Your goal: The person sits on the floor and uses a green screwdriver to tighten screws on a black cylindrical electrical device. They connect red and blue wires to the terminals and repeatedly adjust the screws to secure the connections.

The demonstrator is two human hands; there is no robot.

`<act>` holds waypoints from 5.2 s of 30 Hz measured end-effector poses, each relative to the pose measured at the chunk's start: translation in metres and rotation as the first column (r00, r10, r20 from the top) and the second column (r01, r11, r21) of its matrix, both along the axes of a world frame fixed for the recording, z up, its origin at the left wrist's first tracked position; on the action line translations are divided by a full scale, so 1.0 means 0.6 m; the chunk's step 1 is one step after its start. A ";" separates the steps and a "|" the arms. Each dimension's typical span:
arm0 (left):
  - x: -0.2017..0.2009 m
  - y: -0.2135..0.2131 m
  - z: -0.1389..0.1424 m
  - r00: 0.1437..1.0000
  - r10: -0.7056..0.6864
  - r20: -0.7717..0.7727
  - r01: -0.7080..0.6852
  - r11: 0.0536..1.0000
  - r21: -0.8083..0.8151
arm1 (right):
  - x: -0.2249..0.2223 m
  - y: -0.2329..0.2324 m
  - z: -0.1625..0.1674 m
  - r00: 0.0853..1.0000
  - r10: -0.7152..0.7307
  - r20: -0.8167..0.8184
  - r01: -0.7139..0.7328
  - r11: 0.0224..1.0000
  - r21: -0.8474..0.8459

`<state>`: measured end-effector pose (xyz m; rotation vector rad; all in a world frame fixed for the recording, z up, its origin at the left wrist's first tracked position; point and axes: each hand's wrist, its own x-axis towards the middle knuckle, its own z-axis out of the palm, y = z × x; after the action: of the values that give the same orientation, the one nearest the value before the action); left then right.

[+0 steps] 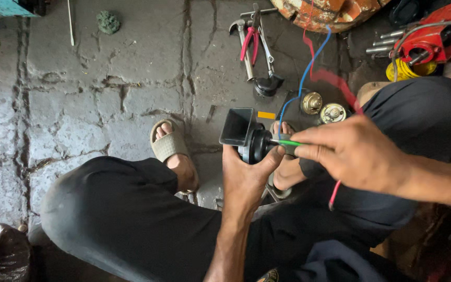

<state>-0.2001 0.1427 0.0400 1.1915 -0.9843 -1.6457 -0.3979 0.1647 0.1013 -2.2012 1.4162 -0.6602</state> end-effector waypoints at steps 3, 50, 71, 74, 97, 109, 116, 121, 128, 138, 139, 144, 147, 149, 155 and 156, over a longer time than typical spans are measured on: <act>-0.001 -0.002 0.000 1.000 -0.017 0.013 0.017 1.000 0.020 | -0.004 -0.016 -0.003 0.879 -0.459 0.128 0.200 0.599 0.775; -0.003 0.015 0.012 0.646 0.182 -0.741 0.161 0.917 0.366 | 0.033 0.027 -0.040 0.903 -0.338 0.265 0.424 0.798 -0.428; -0.002 0.013 0.014 0.637 0.177 -0.750 0.150 0.927 0.345 | 0.030 0.025 -0.040 0.919 -0.316 0.234 0.391 0.807 -0.443; -0.002 0.014 0.016 0.643 0.180 -0.744 0.148 0.924 0.352 | 0.030 0.025 -0.038 0.917 -0.327 0.227 0.397 0.806 -0.440; -0.001 0.016 0.018 0.639 0.191 -0.745 0.132 0.927 0.351 | 0.041 0.041 -0.028 0.885 -0.385 0.262 0.461 0.803 -0.378; 0.002 0.019 0.017 0.623 0.170 -0.763 0.135 0.938 0.319 | 0.049 0.043 -0.012 0.885 -0.384 0.261 0.455 0.831 -0.320; 0.004 0.023 0.016 0.820 0.172 -0.546 -0.067 0.976 0.207 | 0.055 0.015 0.050 0.959 -0.270 0.087 0.284 0.915 -0.286; 0.013 0.025 0.021 0.923 0.153 -0.352 -0.104 0.983 0.155 | 0.041 0.028 0.062 0.991 -0.110 -0.082 0.098 0.984 -0.146; 0.012 0.025 0.019 0.938 0.056 -0.342 -0.026 0.995 0.092 | 0.025 0.035 0.044 0.983 -0.050 -0.177 0.029 0.992 -0.121; 0.011 0.029 0.016 0.922 0.070 -0.380 -0.021 0.991 0.133 | 0.014 0.038 0.046 0.981 0.033 -0.189 -0.080 0.965 -0.250; 0.010 0.029 0.016 0.922 0.061 -0.383 -0.014 0.992 0.126 | 0.014 0.039 0.046 0.979 0.035 -0.201 -0.086 0.964 -0.253; 0.011 0.030 0.015 0.933 0.046 -0.357 -0.002 0.992 0.123 | 0.015 0.039 0.041 0.970 0.049 -0.237 -0.108 0.964 -0.245; 0.012 0.031 0.016 0.938 0.046 -0.344 -0.006 0.993 0.115 | 0.016 0.036 0.040 0.972 0.058 -0.226 -0.117 0.959 -0.257; 0.013 0.030 0.016 0.948 0.027 -0.318 0.000 0.996 0.087 | 0.016 0.035 0.039 0.978 0.053 -0.199 -0.106 0.959 -0.261; 0.010 0.030 0.019 0.937 0.035 -0.348 -0.005 0.996 0.086 | 0.012 0.036 0.036 0.972 0.057 -0.227 -0.115 0.961 -0.252; 0.010 0.030 0.019 0.933 0.039 -0.359 -0.012 0.997 0.077 | 0.010 0.037 0.036 0.960 0.061 -0.272 -0.135 0.956 -0.262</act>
<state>-0.1939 0.1607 0.0514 0.8980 -0.6786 -1.8113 -0.3921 0.1871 0.1229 -2.6454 1.3950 -0.5793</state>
